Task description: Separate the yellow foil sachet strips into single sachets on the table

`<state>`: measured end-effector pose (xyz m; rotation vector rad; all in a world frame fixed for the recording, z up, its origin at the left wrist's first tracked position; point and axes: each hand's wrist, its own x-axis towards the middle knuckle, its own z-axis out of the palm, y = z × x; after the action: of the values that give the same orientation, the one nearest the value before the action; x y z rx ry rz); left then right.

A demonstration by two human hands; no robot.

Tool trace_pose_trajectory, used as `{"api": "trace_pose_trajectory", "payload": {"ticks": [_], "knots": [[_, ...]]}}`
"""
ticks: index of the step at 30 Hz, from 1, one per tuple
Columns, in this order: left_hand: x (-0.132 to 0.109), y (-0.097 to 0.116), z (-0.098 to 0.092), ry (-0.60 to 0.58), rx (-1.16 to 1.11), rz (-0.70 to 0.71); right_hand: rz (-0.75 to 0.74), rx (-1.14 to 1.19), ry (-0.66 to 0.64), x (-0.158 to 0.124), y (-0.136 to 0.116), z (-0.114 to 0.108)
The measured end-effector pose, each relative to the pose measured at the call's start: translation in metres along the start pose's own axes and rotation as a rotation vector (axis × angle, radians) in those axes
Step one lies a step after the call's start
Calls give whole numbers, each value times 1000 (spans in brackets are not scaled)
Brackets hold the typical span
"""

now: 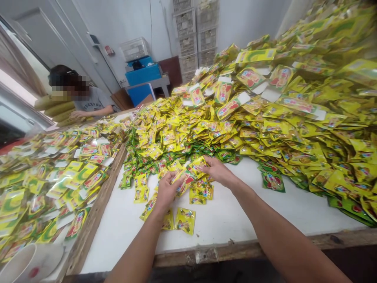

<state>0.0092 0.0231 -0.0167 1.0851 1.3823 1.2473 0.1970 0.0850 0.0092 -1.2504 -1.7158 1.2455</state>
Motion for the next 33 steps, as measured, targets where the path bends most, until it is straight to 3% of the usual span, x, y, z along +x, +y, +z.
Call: {"api": "trace_pose_trajectory", "payload": {"ticks": [5,8,11,15,20,33], "knots": [[-4,4,-2,-141,-71,-40,-49,-104,-79,-2,-1,-7],[-4,8,0,-182,-208,-141,-101,-82,43,-2,-3,0],[-3,12,3,-150,-293,-216,-144,-84,174,-4,-5,11],[-1,15,6,-61,-339,-235,-143,-68,173,-8,-7,20],[0,13,4,10,-347,-207,-213,-102,272,-9,-12,18],[0,12,0,-7,-393,-225,-49,145,-74,-20,-13,44]]}}
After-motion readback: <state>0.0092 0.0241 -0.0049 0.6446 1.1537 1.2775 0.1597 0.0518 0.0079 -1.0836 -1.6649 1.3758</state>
